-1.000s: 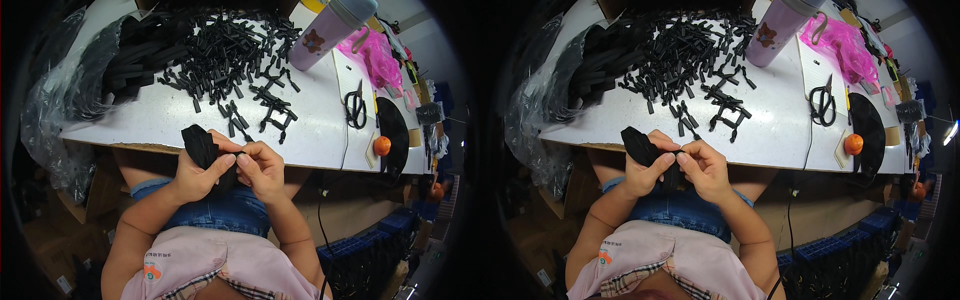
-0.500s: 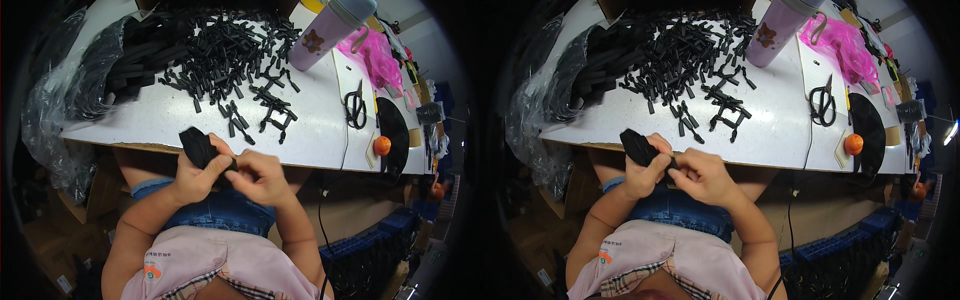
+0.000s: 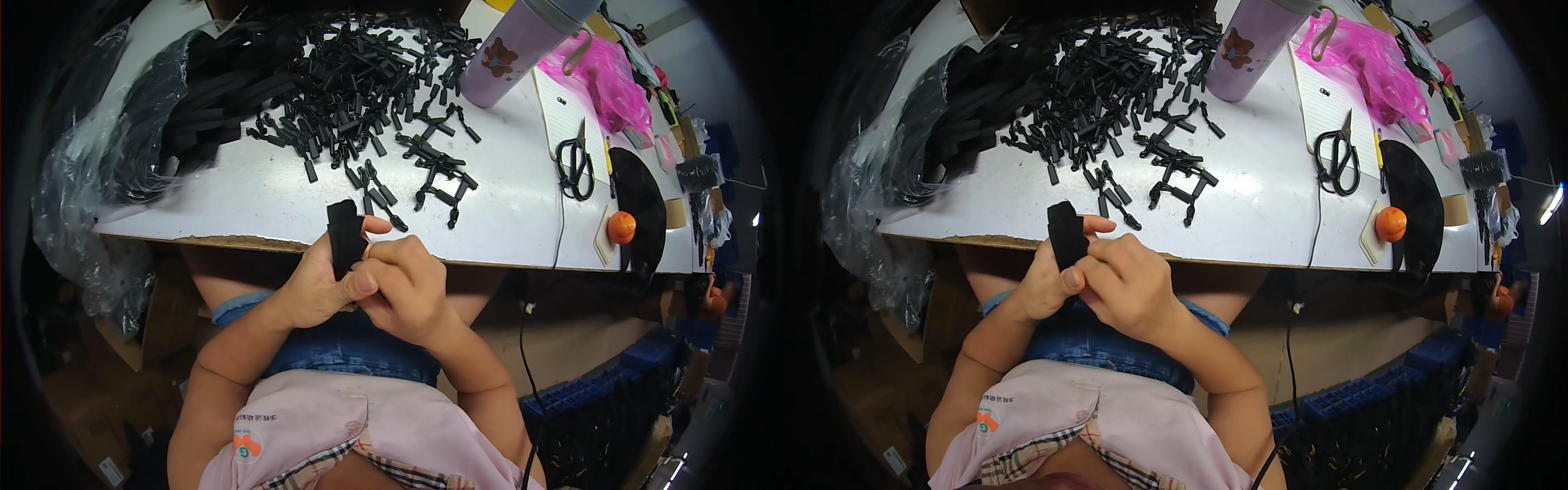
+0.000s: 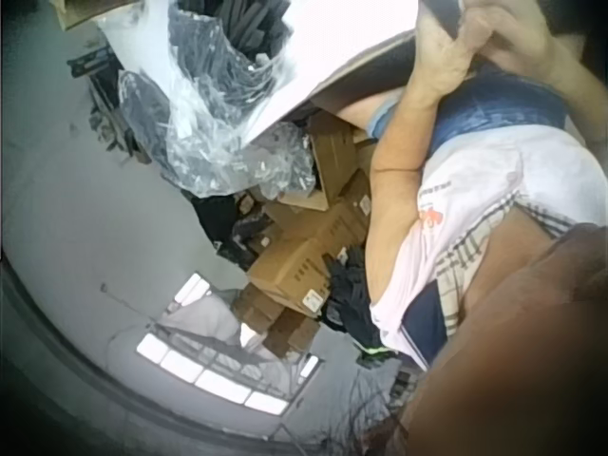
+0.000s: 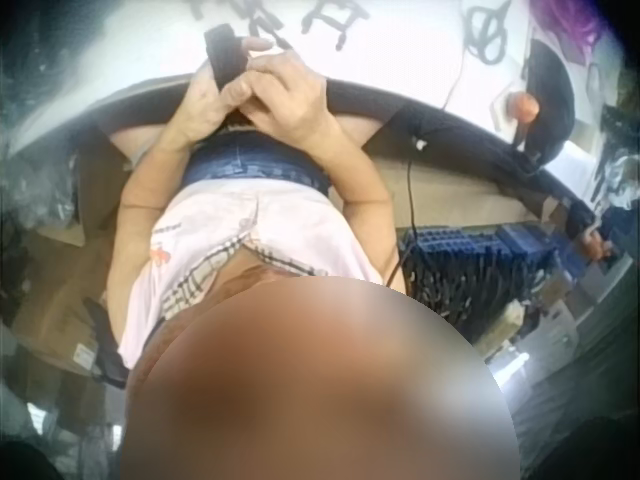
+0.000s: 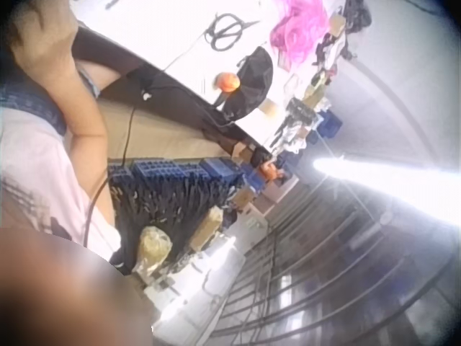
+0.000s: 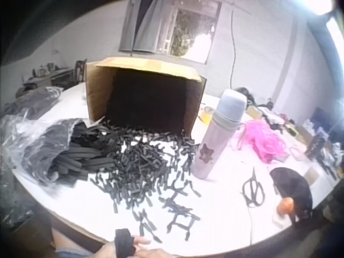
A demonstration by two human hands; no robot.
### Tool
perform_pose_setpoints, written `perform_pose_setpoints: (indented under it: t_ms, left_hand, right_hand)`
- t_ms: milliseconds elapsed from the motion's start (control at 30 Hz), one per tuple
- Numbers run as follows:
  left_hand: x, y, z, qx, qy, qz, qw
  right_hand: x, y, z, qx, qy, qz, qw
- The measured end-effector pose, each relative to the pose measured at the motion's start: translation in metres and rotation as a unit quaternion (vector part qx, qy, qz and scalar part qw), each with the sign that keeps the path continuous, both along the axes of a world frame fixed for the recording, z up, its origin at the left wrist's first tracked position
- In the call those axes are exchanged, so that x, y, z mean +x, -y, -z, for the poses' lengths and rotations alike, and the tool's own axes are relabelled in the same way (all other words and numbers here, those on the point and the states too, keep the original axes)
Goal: The recorder is manually assembling zipper sliders onto black fabric zipper tape at a workbench.
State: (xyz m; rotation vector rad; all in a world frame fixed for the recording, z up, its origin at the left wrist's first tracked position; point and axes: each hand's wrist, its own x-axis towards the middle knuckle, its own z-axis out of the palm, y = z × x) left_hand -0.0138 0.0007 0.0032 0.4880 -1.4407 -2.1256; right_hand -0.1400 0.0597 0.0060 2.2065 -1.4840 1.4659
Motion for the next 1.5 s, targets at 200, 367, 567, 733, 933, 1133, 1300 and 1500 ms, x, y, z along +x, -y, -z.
perform_pose_setpoints:
  t_ms: [200,367,567,733,933,1133,1300,1500]
  left_hand:
    - [0.005,-0.006,0.002,-0.015,0.032,-0.064,0.997]
    - [0.002,-0.008,0.002,-0.067,-0.001,-0.130,0.989]
    - [0.001,-0.011,0.007,-0.298,-0.031,-0.188,0.935]
    - [0.001,-0.004,-0.005,0.153,0.008,-0.081,0.985]
    - [-0.002,-0.006,-0.003,0.102,0.059,-0.076,0.990]
    - [-0.004,-0.008,0.002,0.007,0.090,-0.095,0.991]
    - [-0.004,-0.009,0.000,0.006,0.091,-0.127,0.988]
    - [-0.005,-0.005,0.000,-0.033,0.088,-0.122,0.988]
  right_hand:
    - [-0.005,-0.012,0.003,0.235,0.460,-0.079,0.853]
    - [-0.005,-0.012,0.004,0.211,0.351,-0.074,0.909]
    - [-0.005,-0.015,0.003,0.301,0.553,-0.131,0.765]
    - [-0.027,0.016,0.003,0.048,0.036,0.185,0.981]
    - [-0.043,0.027,0.013,0.096,-0.084,0.247,0.961]
    - [-0.043,0.026,0.008,0.114,-0.064,0.250,0.960]
    - [-0.041,0.029,0.007,0.117,-0.032,0.227,0.966]
    - [-0.044,0.038,0.004,0.159,-0.163,0.209,0.951]
